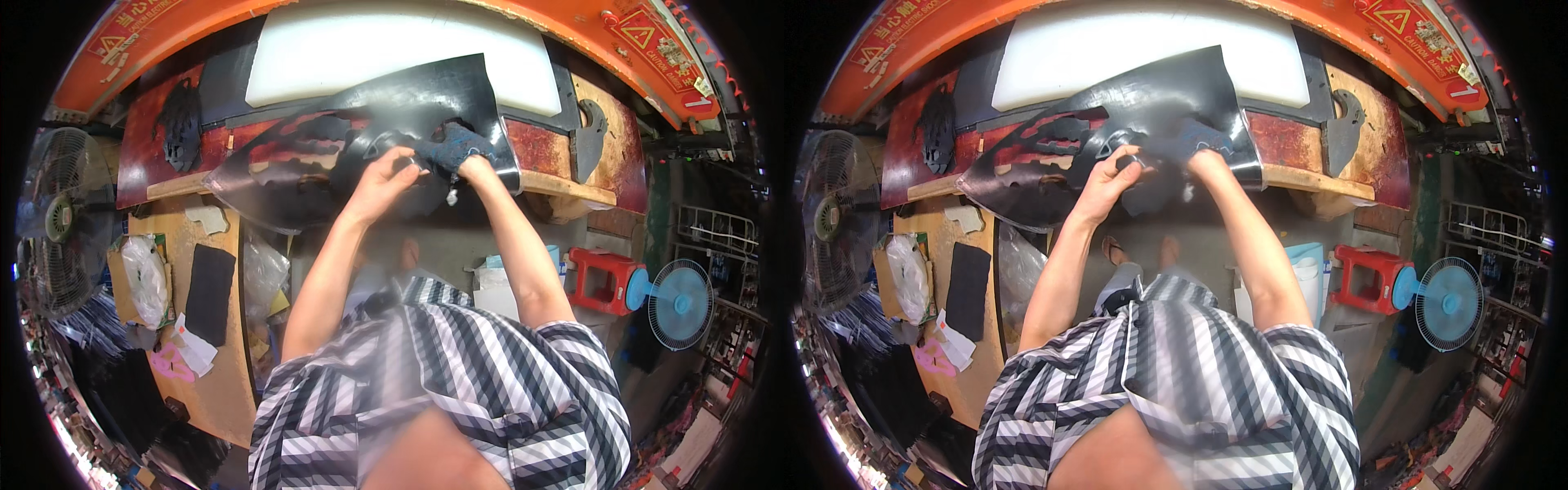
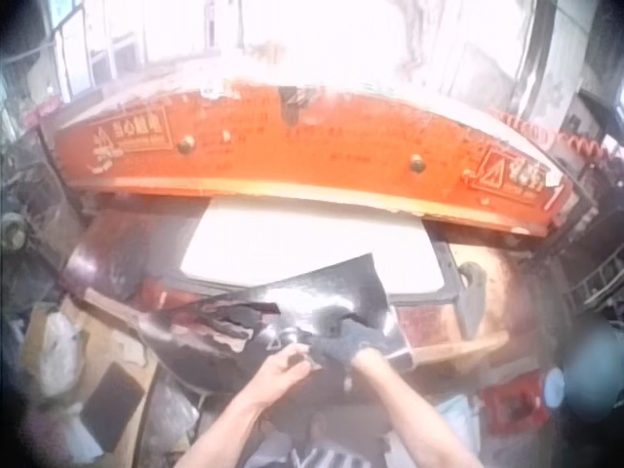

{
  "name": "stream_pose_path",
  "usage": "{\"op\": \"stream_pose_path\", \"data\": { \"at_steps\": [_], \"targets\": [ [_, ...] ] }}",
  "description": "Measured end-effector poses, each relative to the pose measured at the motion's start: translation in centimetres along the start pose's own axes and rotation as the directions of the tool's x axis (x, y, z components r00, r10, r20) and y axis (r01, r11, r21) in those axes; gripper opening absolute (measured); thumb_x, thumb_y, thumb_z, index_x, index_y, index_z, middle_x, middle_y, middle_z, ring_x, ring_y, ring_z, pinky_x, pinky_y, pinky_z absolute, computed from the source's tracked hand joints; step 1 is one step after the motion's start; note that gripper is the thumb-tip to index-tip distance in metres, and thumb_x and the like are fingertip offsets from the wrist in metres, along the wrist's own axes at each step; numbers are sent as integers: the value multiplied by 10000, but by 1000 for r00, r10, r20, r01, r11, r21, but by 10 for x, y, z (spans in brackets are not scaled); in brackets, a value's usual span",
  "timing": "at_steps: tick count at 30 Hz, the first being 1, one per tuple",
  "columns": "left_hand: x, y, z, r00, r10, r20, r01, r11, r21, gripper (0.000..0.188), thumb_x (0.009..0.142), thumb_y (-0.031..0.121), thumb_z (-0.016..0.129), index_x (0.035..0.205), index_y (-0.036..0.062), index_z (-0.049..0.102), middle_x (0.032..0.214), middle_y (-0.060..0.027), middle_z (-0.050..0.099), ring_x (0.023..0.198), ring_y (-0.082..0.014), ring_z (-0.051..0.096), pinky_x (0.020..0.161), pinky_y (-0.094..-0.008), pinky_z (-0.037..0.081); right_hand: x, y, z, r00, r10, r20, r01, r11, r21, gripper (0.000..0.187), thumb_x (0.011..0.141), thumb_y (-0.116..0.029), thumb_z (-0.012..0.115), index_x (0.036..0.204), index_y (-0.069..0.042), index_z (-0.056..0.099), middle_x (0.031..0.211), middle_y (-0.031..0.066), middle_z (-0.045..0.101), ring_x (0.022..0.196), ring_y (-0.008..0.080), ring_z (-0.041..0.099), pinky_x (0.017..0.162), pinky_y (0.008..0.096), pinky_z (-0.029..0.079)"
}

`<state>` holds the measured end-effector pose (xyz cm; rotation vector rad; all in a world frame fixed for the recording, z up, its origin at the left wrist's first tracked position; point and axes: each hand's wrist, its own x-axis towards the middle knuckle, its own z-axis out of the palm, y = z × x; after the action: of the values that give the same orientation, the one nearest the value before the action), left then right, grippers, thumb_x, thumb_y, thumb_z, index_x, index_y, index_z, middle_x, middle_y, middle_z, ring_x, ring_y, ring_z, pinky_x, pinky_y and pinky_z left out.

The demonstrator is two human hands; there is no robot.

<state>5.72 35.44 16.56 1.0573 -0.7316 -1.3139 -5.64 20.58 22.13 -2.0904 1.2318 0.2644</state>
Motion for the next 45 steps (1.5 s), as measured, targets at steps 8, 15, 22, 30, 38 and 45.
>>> {"op": "stream_pose_path", "data": {
  "at_steps": [8, 15, 22, 30, 38, 45],
  "targets": [
    [-73, 48, 7, 888, 459, -29, -139, 328, 934, 195, 776, 199, 686, 708, 23, 637, 724, -55, 561, 643, -249, 538, 581, -340, 416, 15, -2, 19, 991, -23, -132, 125, 520, 845, 148, 719, -38, 718, 857, 9, 691, 792, 84, 683, 690, 153, 638, 597, 265, 516],
    [-74, 64, -20, 921, 151, -360, 185, 643, 743, 326, 819, 170, 672, 1105, 19, 640, 962, -71, 638, 708, -96, 541, 644, -216, 434, 31, 7, 42, 957, -263, -122, 149, 84, 985, 276, 760, -61, 664, 1031, -15, 645, 927, 82, 670, 771, 161, 644, 690, 261, 528],
    [3, 51, -5, 935, 353, -24, -124, 391, 912, 351, 845, 236, 599, 1151, 64, 602, 1192, -118, 590, 1102, -289, 563, 910, -336, 446, 30, 22, 46, 916, -384, -121, 131, 2, 991, 240, 747, -40, 649, 986, -15, 640, 891, 77, 663, 791, 165, 650, 692, 274, 540],
    [25, 33, 14, 935, 347, -81, -97, 467, 879, 425, 736, 293, 702, 1128, 141, 635, 1001, -38, 640, 762, -170, 586, 709, -310, 480, 27, 34, 62, 818, -503, -279, -84, -584, 807, 192, 771, -34, 613, 962, -20, 623, 944, 100, 639, 831, 218, 628, 750, 316, 531],
    [41, 23, 21, 890, 455, -36, -126, 321, 938, 330, 705, 218, 712, 1019, 146, 637, 867, -25, 626, 811, -233, 609, 702, -354, 493, 25, 37, 53, 975, -214, -54, -50, -451, 891, 106, 819, -59, 593, 919, -41, 622, 876, 62, 635, 767, 184, 622, 674, 282, 525],
    [42, 4, 36, 882, 472, 13, -196, 340, 920, 110, 762, 167, 685, 829, 86, 654, 796, -65, 633, 795, -248, 605, 692, -353, 482, 16, 48, 33, 920, -18, -391, 383, -164, 909, 156, 727, 12, 674, 766, -107, 580, 769, 8, 593, 703, 155, 604, 663, 283, 518]
  ]
}}
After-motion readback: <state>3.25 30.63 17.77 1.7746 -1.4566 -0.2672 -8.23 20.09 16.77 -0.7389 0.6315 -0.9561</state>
